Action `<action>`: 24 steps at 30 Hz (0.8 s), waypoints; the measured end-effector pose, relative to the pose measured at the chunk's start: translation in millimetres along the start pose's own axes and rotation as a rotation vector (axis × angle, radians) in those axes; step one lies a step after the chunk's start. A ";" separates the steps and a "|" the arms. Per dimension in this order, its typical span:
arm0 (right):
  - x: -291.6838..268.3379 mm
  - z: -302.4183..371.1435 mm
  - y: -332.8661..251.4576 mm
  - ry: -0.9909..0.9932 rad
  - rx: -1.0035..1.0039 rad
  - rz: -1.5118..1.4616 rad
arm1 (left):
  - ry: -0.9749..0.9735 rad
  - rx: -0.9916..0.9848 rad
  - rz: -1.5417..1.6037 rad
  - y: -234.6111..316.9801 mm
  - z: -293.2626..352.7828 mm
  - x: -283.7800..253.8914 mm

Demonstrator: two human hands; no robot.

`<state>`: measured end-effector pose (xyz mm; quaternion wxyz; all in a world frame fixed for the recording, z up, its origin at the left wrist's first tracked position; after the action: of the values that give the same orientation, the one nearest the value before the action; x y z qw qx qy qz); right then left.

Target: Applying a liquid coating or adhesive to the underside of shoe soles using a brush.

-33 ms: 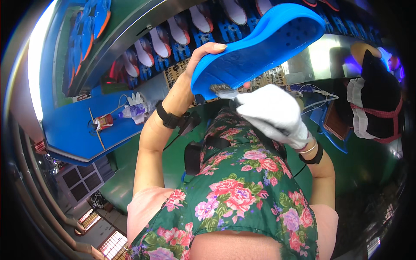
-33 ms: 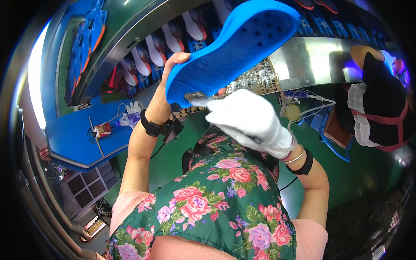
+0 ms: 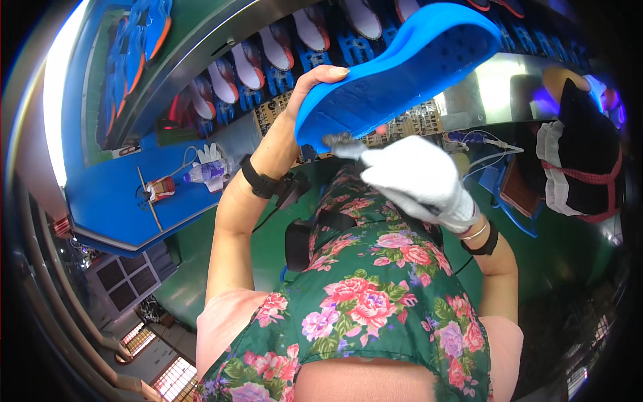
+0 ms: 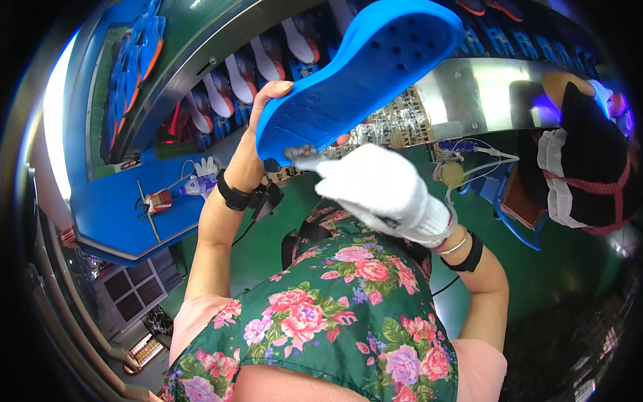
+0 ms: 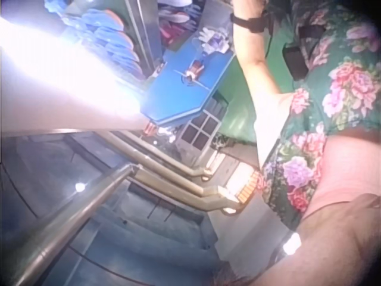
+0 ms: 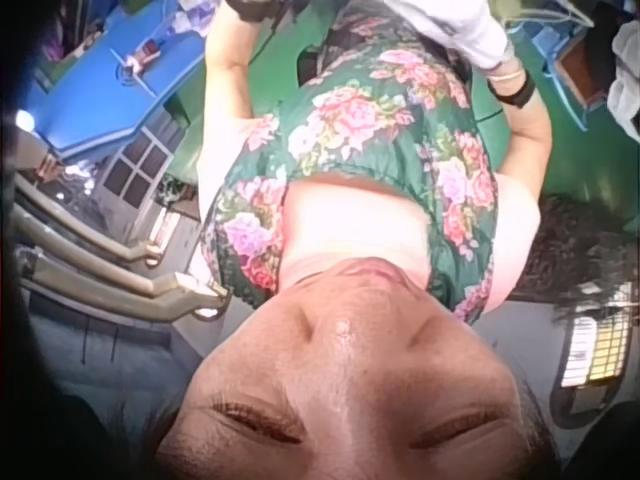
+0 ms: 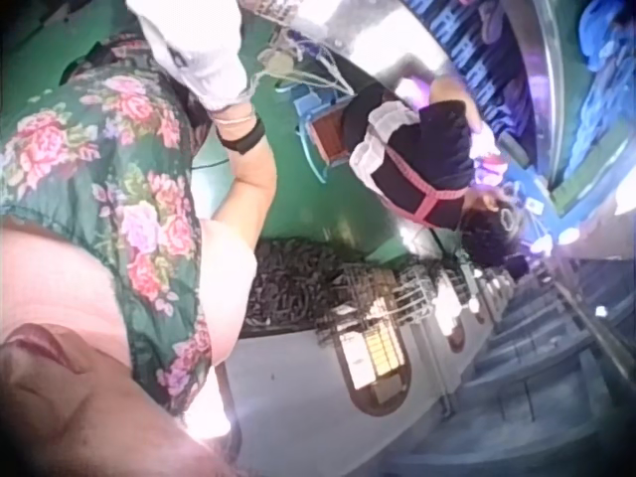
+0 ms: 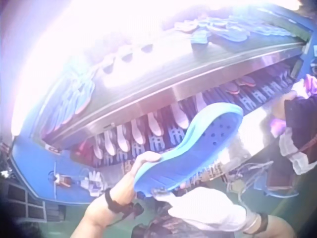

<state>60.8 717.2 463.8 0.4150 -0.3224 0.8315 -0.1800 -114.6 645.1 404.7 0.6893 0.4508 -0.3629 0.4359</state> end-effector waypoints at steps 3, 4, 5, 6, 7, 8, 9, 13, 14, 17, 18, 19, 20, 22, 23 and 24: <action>-0.1 -5.3 0.4 -0.037 0.087 -0.304 | 0.021 0.079 -0.066 7.2 -4.6 -7.1; 0.5 -6.0 3.5 -0.020 0.159 -0.429 | -0.137 0.088 0.027 8.5 -5.5 -1.3; 0.0 -6.7 7.6 0.048 0.184 -0.405 | -0.295 0.096 0.119 9.9 -4.8 5.1; -0.7 -8.4 11.4 0.116 0.211 -0.380 | -0.295 0.094 0.117 8.3 -7.1 3.6; -1.9 -10.4 11.9 0.163 0.297 -0.331 | -0.245 0.116 0.132 7.6 -10.1 0.3; -1.0 -14.2 8.3 0.166 0.296 -0.330 | -0.194 0.138 0.145 8.4 -12.5 -2.2; 2.2 -18.1 2.3 0.118 0.234 -0.253 | -0.238 0.106 0.093 11.3 -14.9 1.7; 13.8 -10.8 4.3 0.090 0.335 -0.534 | -0.282 0.171 0.129 15.1 -18.0 2.3; 13.6 -9.3 9.8 0.139 0.368 -0.566 | -0.285 0.173 0.126 17.0 -18.1 2.4; 8.6 -12.0 11.6 0.125 0.424 -0.369 | -0.324 0.136 0.126 14.6 -22.9 6.0; 9.4 -14.8 8.6 0.058 0.378 -0.374 | -0.319 0.151 0.187 13.0 -18.7 8.1; 10.9 -14.1 6.4 -0.004 0.383 -0.466 | -0.318 0.162 0.252 11.0 -16.7 5.8; 14.5 -13.8 8.4 -0.068 0.514 -0.704 | -0.332 0.158 0.245 9.8 -15.6 0.2; 4.0 -11.4 19.1 0.082 0.564 -0.765 | -0.268 0.162 0.366 4.5 -13.4 -11.8; -8.4 -14.4 26.4 0.138 0.552 -0.595 | -0.228 0.188 0.365 -0.5 -12.5 -13.5; -17.9 -18.8 35.4 0.163 0.493 -0.425 | -0.097 0.268 0.310 -2.2 -9.1 -22.8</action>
<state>40.0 755.8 465.1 0.3657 -0.3629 0.7077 -0.4835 -119.7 646.9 380.7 0.5296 0.4978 -0.3995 0.5587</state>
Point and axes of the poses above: each hand's wrist, its own z-axis away from the middle knuckle, its own x-axis out of the palm, y = z × x, the point moved 5 cm from there along -z, towards the middle knuckle, and after that the axes turned 12 degrees about z, right-handed, at the moved point
